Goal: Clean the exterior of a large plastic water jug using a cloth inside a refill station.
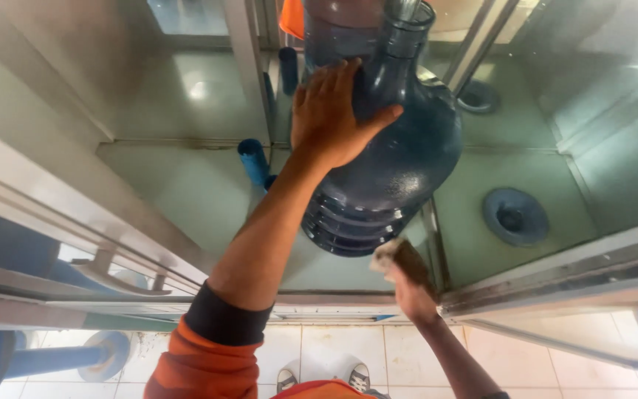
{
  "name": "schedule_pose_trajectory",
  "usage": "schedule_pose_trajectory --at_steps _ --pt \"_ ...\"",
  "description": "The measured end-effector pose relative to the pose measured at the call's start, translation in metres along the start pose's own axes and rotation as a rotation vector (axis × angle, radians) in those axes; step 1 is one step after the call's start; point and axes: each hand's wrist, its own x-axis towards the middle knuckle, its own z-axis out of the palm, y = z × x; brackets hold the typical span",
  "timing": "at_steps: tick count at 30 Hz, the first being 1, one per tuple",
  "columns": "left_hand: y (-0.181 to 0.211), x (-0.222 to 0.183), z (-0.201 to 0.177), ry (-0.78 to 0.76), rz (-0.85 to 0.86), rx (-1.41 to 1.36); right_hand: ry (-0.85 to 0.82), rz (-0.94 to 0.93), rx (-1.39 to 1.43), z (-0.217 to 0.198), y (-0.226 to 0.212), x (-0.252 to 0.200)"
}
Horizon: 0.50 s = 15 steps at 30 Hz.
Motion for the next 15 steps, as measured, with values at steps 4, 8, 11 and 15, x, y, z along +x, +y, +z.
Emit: schedule_pose_trajectory --at_steps 4,8,11,15 --pt "0.002 0.001 0.0 0.023 0.004 -0.004 -0.006 1.339 0.604 0.028 0.015 -0.034" --pt "0.002 0.001 -0.002 -0.016 -0.014 -0.005 0.642 1.164 1.562 0.0 -0.077 0.043" --pt "-0.003 0.001 0.002 0.017 0.028 -0.007 0.255 1.468 1.184 0.049 -0.096 0.064" --pt "0.004 0.0 -0.01 0.0 0.039 -0.018 0.621 1.201 1.002 0.057 -0.047 0.09"
